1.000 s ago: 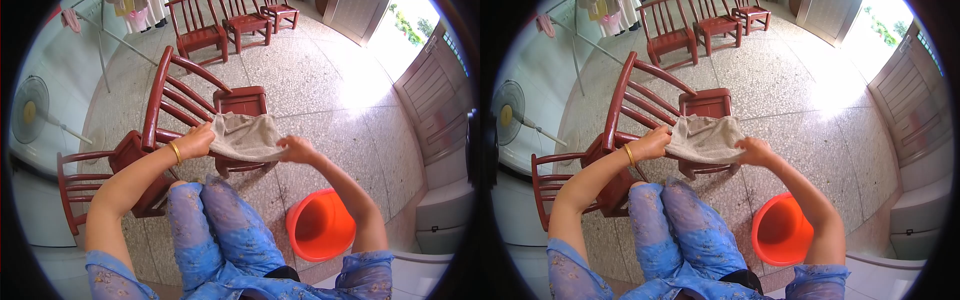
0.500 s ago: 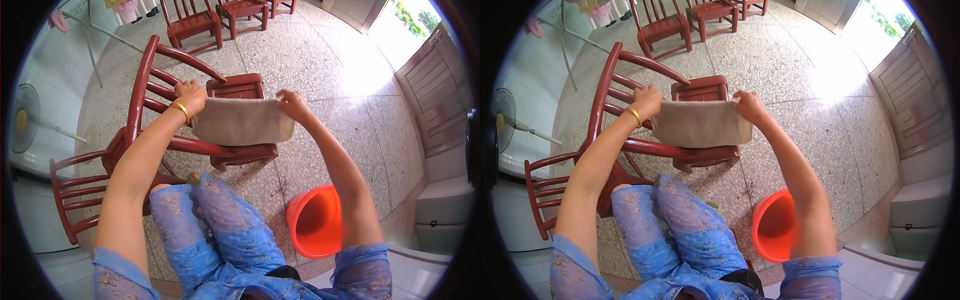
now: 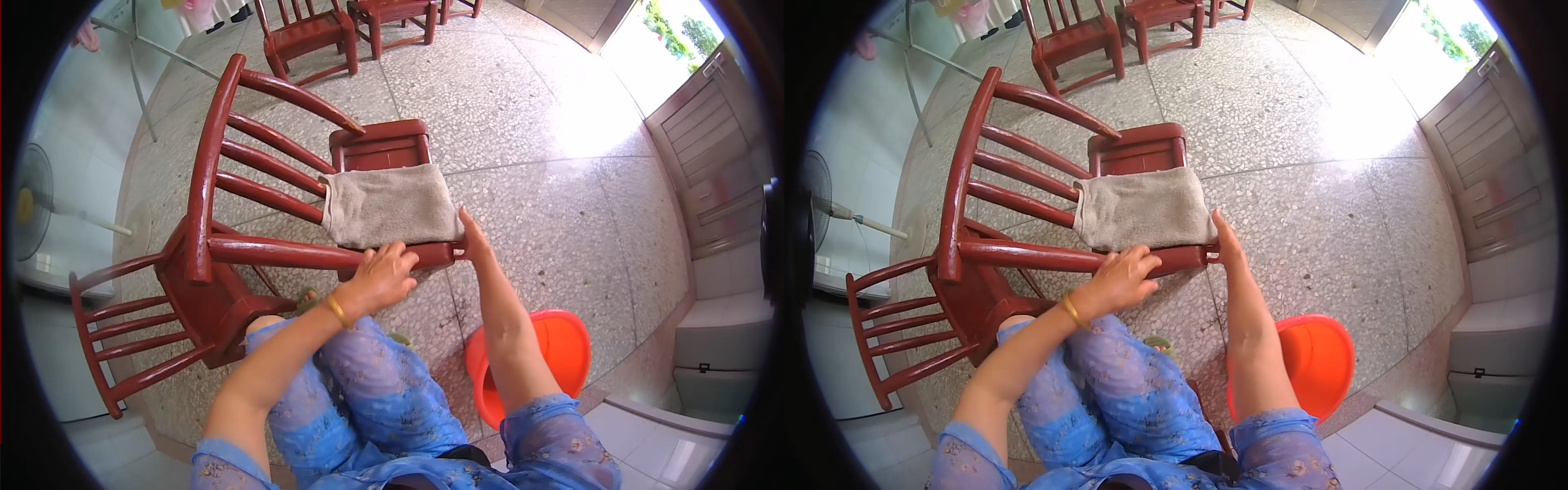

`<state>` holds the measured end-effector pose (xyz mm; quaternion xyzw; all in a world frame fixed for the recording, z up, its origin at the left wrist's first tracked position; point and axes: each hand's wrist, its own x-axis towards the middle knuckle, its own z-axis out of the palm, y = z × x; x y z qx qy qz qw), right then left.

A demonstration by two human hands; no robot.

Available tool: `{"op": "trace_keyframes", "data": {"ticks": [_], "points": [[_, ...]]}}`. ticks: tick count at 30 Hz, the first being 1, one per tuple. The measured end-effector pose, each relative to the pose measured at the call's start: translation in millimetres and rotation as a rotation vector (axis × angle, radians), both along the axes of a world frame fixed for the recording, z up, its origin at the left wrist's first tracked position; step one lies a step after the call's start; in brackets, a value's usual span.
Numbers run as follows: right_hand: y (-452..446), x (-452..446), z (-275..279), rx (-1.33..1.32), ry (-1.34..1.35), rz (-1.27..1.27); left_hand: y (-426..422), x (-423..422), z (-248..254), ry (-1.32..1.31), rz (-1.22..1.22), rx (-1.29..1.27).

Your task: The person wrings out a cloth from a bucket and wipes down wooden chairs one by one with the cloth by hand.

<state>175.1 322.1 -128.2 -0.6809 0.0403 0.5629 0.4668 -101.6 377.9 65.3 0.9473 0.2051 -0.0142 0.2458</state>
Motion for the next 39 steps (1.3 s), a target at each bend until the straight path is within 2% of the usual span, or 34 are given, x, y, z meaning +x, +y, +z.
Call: {"op": "trace_keyframes", "data": {"ticks": [1,3,5,6,7,9,10,11,13,14,16,17,18,19,21,22,24,25,27,28,30,31,33,34,35,37,38,39], "points": [[3,-5,4,0.06,0.071,-0.024,-4,-4,4,-0.113,-0.003,-0.054],[9,-7,9,0.075,0.043,-0.086,-4,-13,13,-0.156,0.016,-0.046],[19,-3,7,0.211,0.072,-0.126,2,-21,16,-0.194,0.037,-0.041],[31,12,-24,0.307,0.23,-0.318,6,-24,16,-0.229,0.073,-0.062],[34,13,-17,0.307,0.228,-0.319,9,-26,17,-0.265,0.108,-0.084],[38,10,0,0.389,-0.013,-0.526,11,-29,17,-0.302,0.132,-0.105],[39,7,12,0.428,-0.175,-0.518,12,-30,18,-0.337,0.157,-0.124],[41,3,23,0.427,-0.178,-0.516,13,-30,20,-0.34,0.158,-0.126],[49,-11,43,0.662,-0.51,-0.479,13,-31,30,-0.415,0.164,-0.144],[55,-27,67,0.552,-0.735,-0.385,14,-33,31,-0.415,0.166,-0.146],[69,-59,97,0.643,-1.561,-0.082,14,-36,33,-0.406,0.176,-0.187],[72,-81,105,0.554,-1.582,0.132,13,-36,33,-0.408,0.178,-0.187],[75,-95,107,0.433,-1.53,0.474,10,-37,33,-0.424,0.156,-0.155],[75,-108,112,0.491,-1.555,0.687,8,-38,32,-0.441,0.133,-0.124],[67,-118,113,0.72,-1.629,0.741,3,-40,28,-0.438,0.118,-0.125],[68,-116,109,0.719,-1.631,0.744,0,-41,28,-0.418,0.11,-0.116],[67,-103,93,0.662,-1.193,0.381,-3,-43,30,-0.383,0.088,-0.115],[68,-96,88,0.536,-1.071,0.192,-4,-43,29,-0.385,0.091,-0.119],[71,-77,84,0.297,-1.042,0.011,-6,-44,30,-0.389,0.053,-0.13],[76,-68,75,0.299,-1.045,0.013,-7,-44,30,-0.392,0.054,-0.129],[91,-60,67,0.041,-1.088,0.308,-7,-45,28,-0.456,0.008,-0.102],[101,-60,68,0.046,-1.09,0.307,-7,-45,29,-0.458,0.009,-0.097],[121,-66,66,-0.019,-1.296,0.266,-9,-47,32,-0.393,0.011,-0.154],[129,-70,64,0.09,-1.376,0.109,-9,-47,32,-0.394,0.015,-0.152],[135,-66,65,0.095,-1.376,0.111,-7,-48,31,-0.404,0.026,-0.151],[140,-49,80,0.002,-1.15,0.395,-3,-49,31,-0.413,0.042,-0.152],[147,-29,62,0.086,-1.095,0.439,-1,-49,32,-0.44,0.055,-0.153],[149,-20,65,0.06,-1.086,0.448,0,-49,32,-0.468,0.067,-0.155]]}}
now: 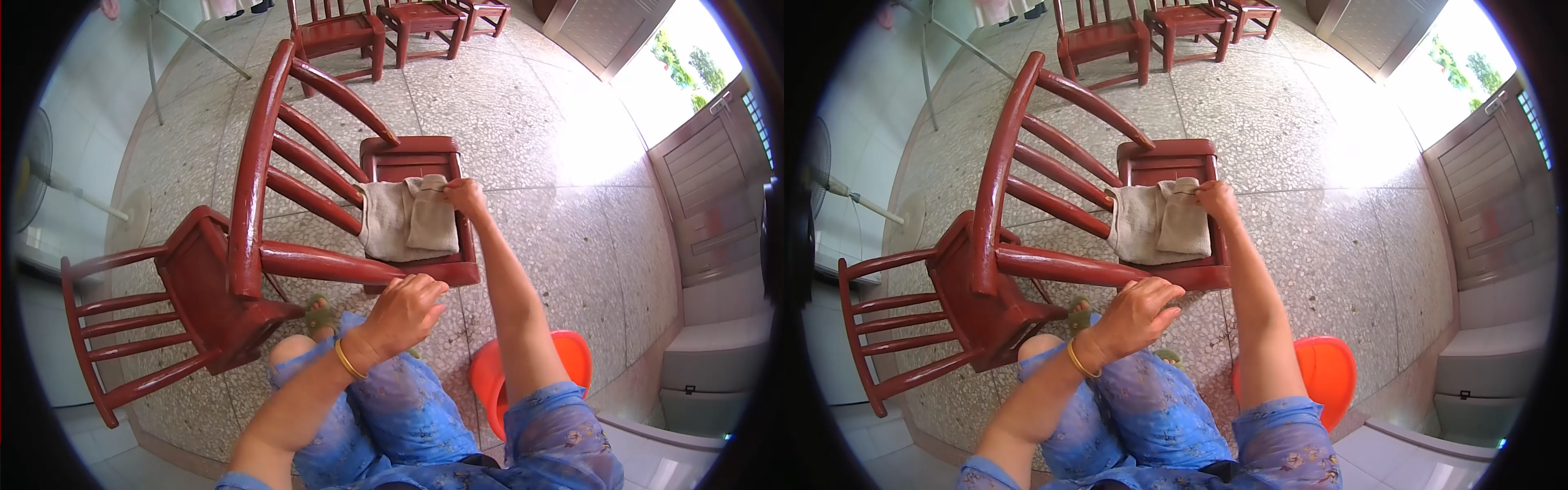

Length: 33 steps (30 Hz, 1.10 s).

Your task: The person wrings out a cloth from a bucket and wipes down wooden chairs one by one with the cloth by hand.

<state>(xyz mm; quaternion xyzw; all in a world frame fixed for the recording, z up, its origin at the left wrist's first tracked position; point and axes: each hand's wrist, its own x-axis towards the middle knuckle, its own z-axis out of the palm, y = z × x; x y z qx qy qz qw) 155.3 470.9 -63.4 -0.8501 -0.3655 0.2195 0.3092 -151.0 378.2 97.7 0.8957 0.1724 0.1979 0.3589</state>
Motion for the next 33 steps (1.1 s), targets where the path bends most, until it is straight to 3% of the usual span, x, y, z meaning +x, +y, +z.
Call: {"op": "trace_keyframes", "data": {"ticks": [2,3,5,6,8,10,12,13,17,20,22,26,27,31,33], "points": [[0,-7,64,-0.255,0.008,0.023,1,0,6,-0.015,-0.002,-0.015],[6,-6,67,-0.258,0.006,0.027,1,1,7,-0.03,-0.006,-0.026],[17,-11,69,-0.211,-0.371,0.104,-3,4,5,-0.024,-0.015,-0.026],[22,-11,56,-0.21,-0.371,0.104,-5,6,4,-0.018,-0.029,-0.025],[37,-8,18,0.282,-0.08,0.237,-8,10,1,-0.002,-0.038,-0.003],[20,-23,24,0.359,-0.03,0.241,-9,12,0,0.011,-0.039,0.014],[7,-29,15,0.437,-0.147,-0.054,-8,13,-1,-0.007,-0.024,0.004],[-2,-29,16,0.211,-0.127,-0.159,-8,13,0,-0.01,-0.02,0.003],[-4,-30,17,0.093,-0.073,-0.162,-8,14,5,-0.008,-0.041,-0.042],[1,-26,14,-0.08,0.058,-0.022,-11,13,-1,0.009,-0.054,-0.046],[4,-26,15,-0.171,0.358,0.042,-8,14,-2,0.004,-0.057,-0.041],[-15,-18,22,0.081,0.124,-0.078,-1,10,2,-0.011,0.0,-0.053],[-15,-18,30,0.073,-0.054,-0.056,0,11,3,-0.037,0.013,-0.062],[-19,-36,48,0.003,-0.293,-0.034,2,14,5,-0.088,0.001,-0.055],[-19,-62,31,0.051,-0.439,0.241,1,17,5,-0.126,-0.01,-0.065]]}}
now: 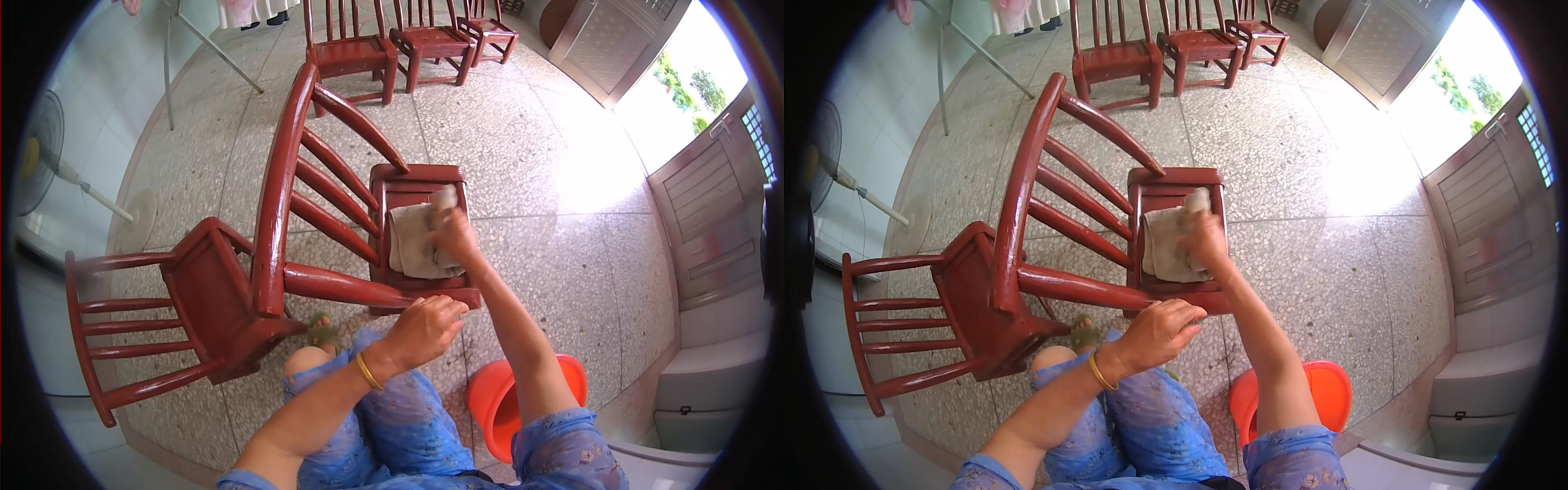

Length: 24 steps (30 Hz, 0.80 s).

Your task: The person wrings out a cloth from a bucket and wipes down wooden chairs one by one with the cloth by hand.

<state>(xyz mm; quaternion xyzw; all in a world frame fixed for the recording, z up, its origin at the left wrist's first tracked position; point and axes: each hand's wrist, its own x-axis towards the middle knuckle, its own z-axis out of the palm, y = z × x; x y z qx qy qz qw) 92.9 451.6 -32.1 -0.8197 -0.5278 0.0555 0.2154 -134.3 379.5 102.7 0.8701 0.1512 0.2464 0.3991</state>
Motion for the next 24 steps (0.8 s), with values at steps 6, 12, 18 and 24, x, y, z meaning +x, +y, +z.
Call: {"op": "trace_keyframes", "data": {"ticks": [6,12,18,24], "points": [[2,-8,22,0.099,0.392,-0.059,1,-5,4,-0.055,0.054,-0.019],[14,-3,-22,-0.095,0.77,-0.322,8,-12,14,-0.153,0.119,-0.038],[13,-35,17,-0.008,1.469,-0.282,18,-34,37,-0.292,0.238,0.157],[13,-53,65,0.458,1.446,-0.066,24,-92,99,-0.576,0.349,0.496]]}}
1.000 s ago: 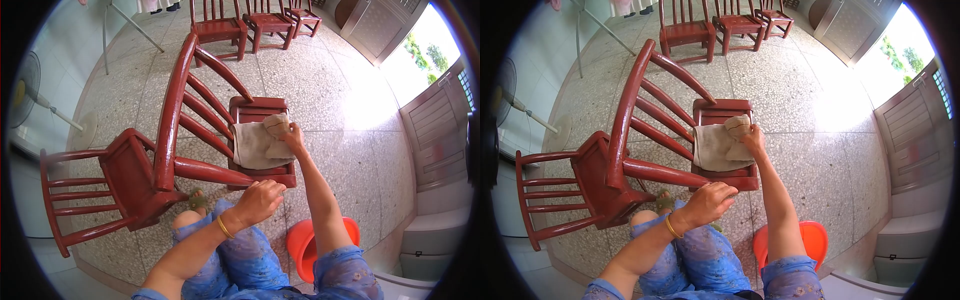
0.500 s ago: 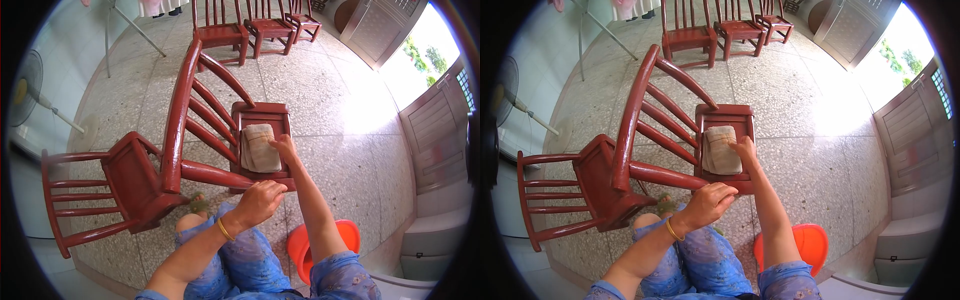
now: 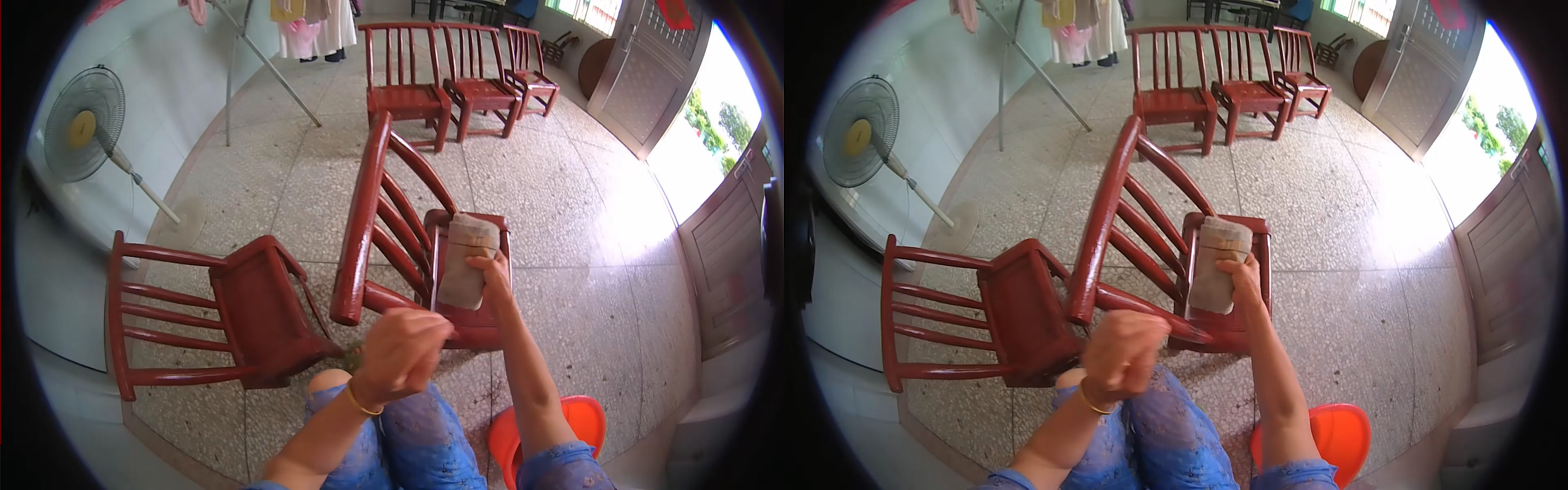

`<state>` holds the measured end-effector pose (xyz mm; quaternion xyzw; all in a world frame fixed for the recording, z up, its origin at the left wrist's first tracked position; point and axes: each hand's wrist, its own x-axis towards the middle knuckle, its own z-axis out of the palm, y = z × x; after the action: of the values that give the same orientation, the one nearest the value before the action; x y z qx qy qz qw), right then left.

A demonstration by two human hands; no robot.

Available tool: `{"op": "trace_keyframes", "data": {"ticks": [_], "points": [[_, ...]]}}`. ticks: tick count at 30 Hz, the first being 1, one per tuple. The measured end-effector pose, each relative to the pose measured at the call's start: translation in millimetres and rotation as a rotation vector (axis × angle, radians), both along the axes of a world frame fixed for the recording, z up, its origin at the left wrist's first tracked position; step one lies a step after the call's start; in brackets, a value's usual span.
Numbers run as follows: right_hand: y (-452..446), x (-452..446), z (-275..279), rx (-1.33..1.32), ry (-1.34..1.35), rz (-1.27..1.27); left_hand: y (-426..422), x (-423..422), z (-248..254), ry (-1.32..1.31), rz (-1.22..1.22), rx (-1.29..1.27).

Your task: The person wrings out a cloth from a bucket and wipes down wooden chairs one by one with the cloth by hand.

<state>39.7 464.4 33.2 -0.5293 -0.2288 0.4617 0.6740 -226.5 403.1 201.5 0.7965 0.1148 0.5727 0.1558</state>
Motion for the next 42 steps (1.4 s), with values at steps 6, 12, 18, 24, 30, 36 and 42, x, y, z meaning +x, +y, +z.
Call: {"op": "trace_keyframes", "data": {"ticks": [6,12,18,24,30,36,42], "points": [[-1,-79,136,0.273,-0.473,-0.085,35,-53,-4,-0.455,0.373,-0.573],[-51,-189,203,0.402,-1.428,0.226,51,-49,-61,-0.833,-0.694,-1.361],[-19,-185,196,0.488,-1.534,0.274,36,-33,-51,-0.95,-0.515,-1.336],[82,-168,200,0.335,-1.537,0.168,32,-37,-35,-0.788,-0.454,-1.252],[219,-134,195,0.127,-1.581,0.014,35,-37,-36,-0.783,-0.42,-1.237],[222,-135,183,0.211,-1.608,-0.106,39,-36,-41,-0.757,-0.336,-1.22],[98,-165,176,0.446,-1.428,-0.025,40,-29,-47,-0.834,-0.29,-1.189]]}}
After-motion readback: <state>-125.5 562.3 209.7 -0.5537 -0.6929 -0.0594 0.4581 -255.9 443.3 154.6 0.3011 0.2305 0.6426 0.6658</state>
